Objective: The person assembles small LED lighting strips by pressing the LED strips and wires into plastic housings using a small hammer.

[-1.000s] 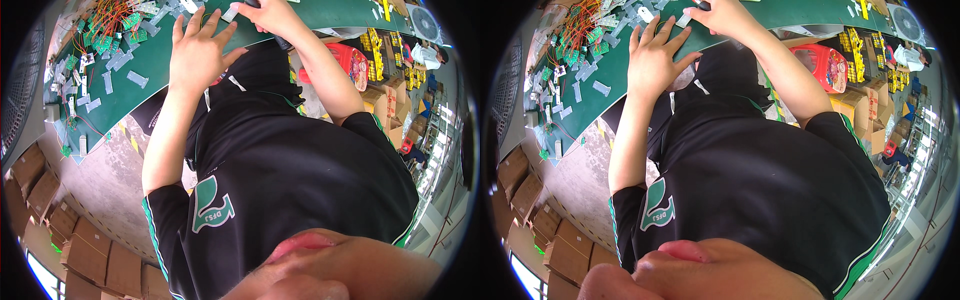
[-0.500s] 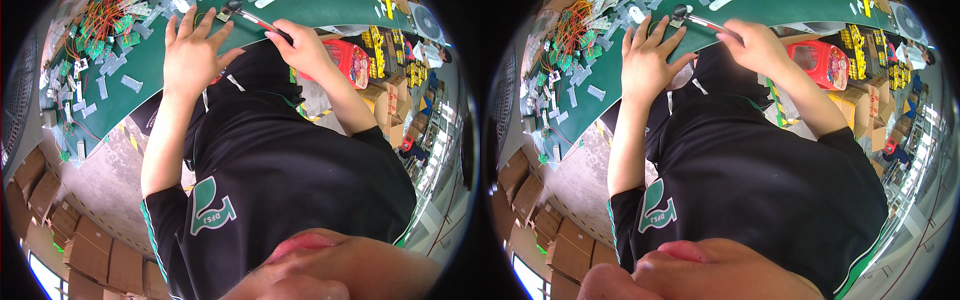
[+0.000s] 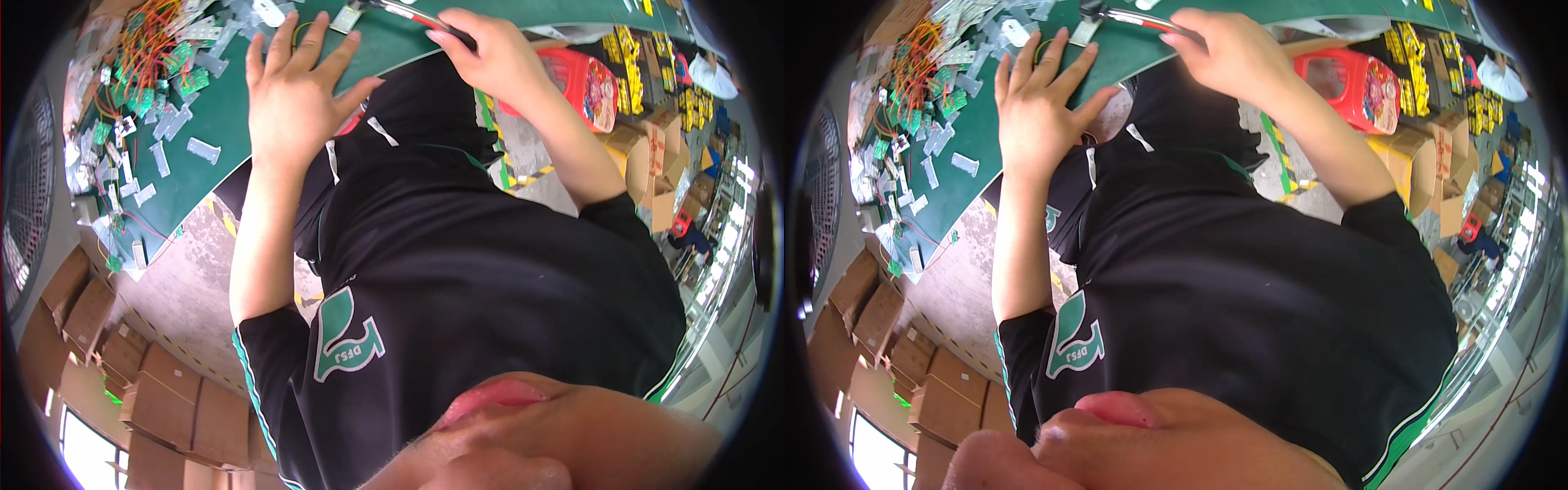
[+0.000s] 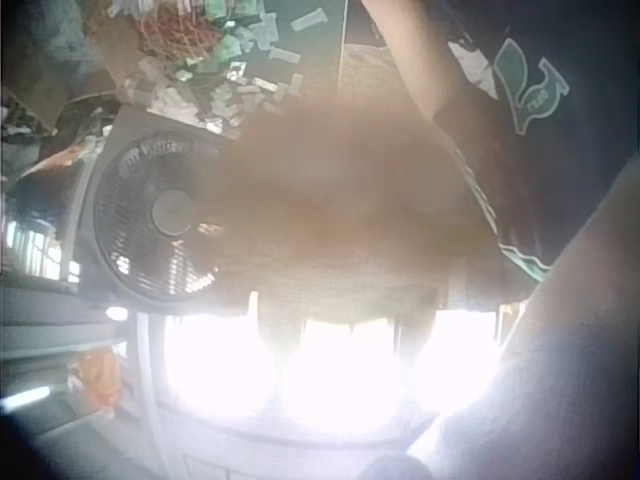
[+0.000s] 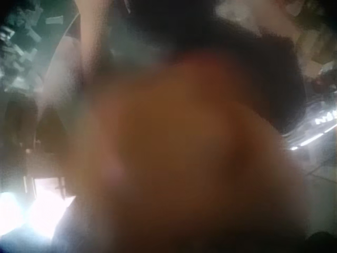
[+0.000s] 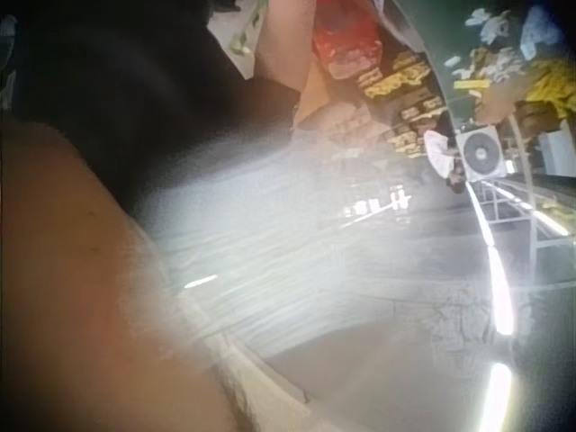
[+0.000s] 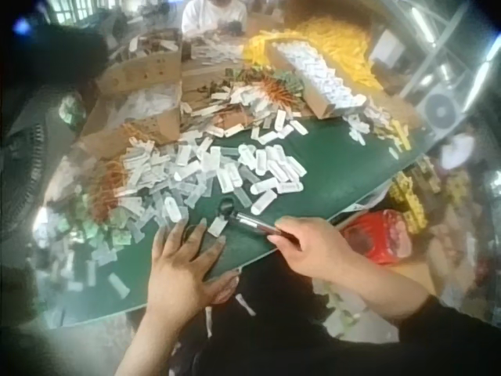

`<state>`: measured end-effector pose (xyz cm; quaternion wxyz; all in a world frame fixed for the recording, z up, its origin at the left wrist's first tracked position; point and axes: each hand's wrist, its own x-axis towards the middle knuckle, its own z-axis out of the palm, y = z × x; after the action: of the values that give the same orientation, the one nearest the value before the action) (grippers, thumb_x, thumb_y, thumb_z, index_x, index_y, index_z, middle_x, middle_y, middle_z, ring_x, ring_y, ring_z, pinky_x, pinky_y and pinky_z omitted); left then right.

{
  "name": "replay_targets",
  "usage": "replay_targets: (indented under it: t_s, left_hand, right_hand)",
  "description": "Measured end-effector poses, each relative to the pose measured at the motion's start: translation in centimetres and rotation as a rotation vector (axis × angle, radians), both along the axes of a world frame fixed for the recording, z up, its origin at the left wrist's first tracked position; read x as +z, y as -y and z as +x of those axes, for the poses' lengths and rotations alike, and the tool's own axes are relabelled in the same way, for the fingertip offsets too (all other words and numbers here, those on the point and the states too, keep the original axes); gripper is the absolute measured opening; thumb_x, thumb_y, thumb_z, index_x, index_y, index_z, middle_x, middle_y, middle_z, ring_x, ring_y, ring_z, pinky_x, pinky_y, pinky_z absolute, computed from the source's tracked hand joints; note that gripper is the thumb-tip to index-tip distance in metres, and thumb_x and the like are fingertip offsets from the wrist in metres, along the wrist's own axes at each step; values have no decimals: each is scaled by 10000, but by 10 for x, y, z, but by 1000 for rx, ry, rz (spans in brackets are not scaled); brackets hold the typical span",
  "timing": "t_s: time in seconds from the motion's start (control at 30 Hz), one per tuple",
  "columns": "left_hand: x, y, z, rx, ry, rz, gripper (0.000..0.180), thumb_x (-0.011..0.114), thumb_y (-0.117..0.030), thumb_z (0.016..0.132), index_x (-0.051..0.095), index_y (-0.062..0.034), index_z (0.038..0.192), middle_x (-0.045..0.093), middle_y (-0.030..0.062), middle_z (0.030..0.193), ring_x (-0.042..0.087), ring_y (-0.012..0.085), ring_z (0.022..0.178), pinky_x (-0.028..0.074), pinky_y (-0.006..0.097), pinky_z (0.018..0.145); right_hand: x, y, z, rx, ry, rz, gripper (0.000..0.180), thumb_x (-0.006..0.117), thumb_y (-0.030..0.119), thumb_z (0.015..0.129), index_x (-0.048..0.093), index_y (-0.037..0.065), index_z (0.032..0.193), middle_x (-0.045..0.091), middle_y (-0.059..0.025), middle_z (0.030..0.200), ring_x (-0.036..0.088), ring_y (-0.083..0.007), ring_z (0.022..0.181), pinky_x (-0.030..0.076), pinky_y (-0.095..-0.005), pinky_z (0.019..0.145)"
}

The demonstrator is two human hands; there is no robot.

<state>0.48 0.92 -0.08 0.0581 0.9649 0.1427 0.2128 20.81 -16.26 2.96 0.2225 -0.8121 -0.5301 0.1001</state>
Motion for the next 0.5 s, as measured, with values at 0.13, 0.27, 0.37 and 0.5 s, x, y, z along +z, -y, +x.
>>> replay_targets:
  t_s: [0.13,0.27,0.37,0.5]
  left_hand:
    - [-2,4,-4,6,-18,-8,525,796,-532,797,756,-267,1248,663,62,1384,546,309,1360,345,584,1150]
    - [-1,9,-4,8,-34,1,529,806,-523,788,757,-262,1246,666,60,1378,553,309,1355,357,582,1144]
    - [-4,9,-6,6,-16,-9,528,817,-511,779,761,-256,1238,669,59,1372,561,309,1349,369,582,1137]
    - [0,10,-2,-10,-14,-11,527,836,-487,761,768,-244,1224,678,57,1355,573,313,1335,387,584,1121]
  right_hand:
    - [2,2,-2,68,-18,368,192,689,147,971,603,-7,896,565,-137,699,554,-271,570,433,-348,535]
    - [-2,4,1,-25,-111,49,213,702,248,984,669,49,1054,574,-150,722,483,-283,571,408,-361,543]
    - [9,7,3,1,-91,224,175,699,177,969,633,15,981,559,-155,730,507,-299,589,422,-363,552]
    - [4,9,7,-3,-79,286,178,703,178,968,642,13,994,569,-153,737,506,-282,586,422,-355,552]
